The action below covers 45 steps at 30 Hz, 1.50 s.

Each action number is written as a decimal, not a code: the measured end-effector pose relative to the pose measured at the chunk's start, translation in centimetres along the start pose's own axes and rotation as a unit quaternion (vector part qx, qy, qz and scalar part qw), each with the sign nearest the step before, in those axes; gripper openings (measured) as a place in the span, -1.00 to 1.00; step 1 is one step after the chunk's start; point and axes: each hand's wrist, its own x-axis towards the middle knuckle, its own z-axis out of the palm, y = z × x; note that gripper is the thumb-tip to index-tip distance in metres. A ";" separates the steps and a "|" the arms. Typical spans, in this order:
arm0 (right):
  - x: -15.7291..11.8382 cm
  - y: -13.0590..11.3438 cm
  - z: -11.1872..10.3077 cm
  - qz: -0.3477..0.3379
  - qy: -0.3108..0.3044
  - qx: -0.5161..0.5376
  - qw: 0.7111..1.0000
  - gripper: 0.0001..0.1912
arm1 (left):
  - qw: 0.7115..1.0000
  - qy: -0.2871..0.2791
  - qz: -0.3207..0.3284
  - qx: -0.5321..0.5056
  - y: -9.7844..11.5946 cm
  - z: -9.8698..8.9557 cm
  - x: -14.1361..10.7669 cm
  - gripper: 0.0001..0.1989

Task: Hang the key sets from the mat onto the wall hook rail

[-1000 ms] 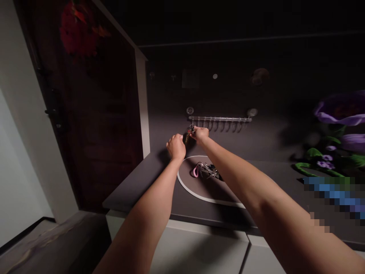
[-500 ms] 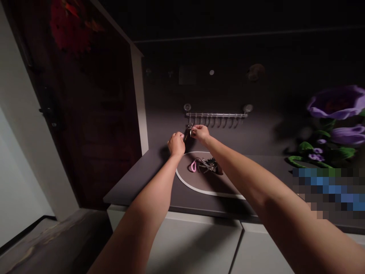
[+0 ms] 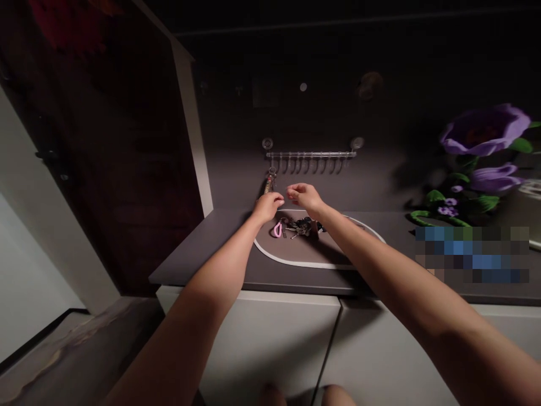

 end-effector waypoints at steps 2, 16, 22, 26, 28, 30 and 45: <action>-0.7 1.1 -0.8 -0.032 -0.014 -0.043 0.998 -0.95 | 0.999 -0.031 0.021 0.016 -0.1 0.2 -0.1 -0.83; -2.1 3.1 -2.4 -0.113 -0.158 -0.508 0.839 -0.78 | 0.963 -0.195 0.065 0.172 -0.4 0.8 -0.7 -0.83; -2.2 2.9 -2.2 -0.094 -0.162 -0.512 0.838 -0.78 | 0.971 -0.175 0.062 0.153 -0.3 0.6 -0.6 -0.84; -2.5 3.0 -1.9 -0.093 -0.143 -0.486 0.857 -0.78 | 0.987 -0.129 0.031 0.088 0.2 0.4 -0.5 -0.84; -2.5 3.1 -1.9 -0.095 -0.127 -0.472 0.867 -0.79 | 0.994 -0.103 0.009 0.039 0.4 0.3 -0.5 -0.85; -2.4 3.3 -1.8 -0.100 -0.111 -0.457 0.877 -0.80 | 0.996 -0.079 -0.024 -0.027 0.6 0.2 -0.5 -0.87; -2.0 2.8 -1.4 -0.084 -0.039 -0.051 0.994 -0.83 | 0.902 0.012 -0.143 -0.407 1.3 -0.1 0.2 -0.87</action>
